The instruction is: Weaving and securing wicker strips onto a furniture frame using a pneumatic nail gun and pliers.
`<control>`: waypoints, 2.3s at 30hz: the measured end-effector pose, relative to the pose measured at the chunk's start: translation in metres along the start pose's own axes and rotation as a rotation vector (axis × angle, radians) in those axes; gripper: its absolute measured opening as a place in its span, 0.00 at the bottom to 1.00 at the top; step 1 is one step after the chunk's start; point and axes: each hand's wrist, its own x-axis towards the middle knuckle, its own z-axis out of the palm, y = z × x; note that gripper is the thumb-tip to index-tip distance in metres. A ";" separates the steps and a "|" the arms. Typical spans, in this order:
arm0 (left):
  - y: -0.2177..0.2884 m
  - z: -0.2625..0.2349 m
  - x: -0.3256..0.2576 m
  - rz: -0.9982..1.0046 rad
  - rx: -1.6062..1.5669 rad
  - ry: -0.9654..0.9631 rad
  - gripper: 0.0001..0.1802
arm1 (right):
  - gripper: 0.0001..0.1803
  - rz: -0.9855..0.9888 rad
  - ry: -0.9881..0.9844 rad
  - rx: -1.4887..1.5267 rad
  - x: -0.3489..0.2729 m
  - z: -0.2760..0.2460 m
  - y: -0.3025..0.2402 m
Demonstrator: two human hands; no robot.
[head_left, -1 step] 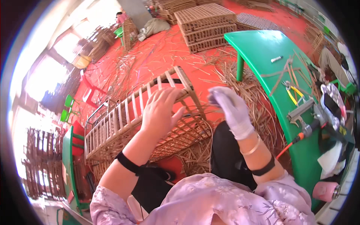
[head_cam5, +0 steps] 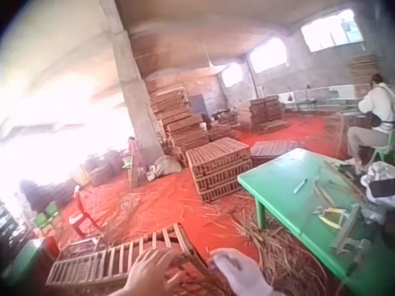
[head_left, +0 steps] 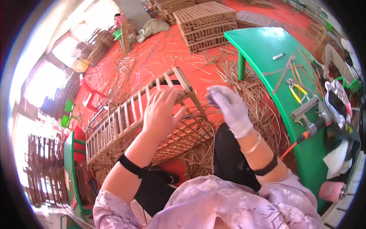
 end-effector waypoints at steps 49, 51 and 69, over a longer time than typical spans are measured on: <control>-0.007 0.053 0.013 0.049 -0.112 0.044 0.27 | 0.17 -0.686 -0.184 -0.737 0.068 -0.005 0.044; -0.010 0.055 0.011 0.052 -0.110 0.046 0.27 | 0.17 -0.900 -0.258 -0.939 0.077 -0.006 0.036; -0.009 0.052 0.009 0.109 -0.054 0.026 0.27 | 0.21 -1.146 -0.596 -1.628 0.104 -0.019 0.022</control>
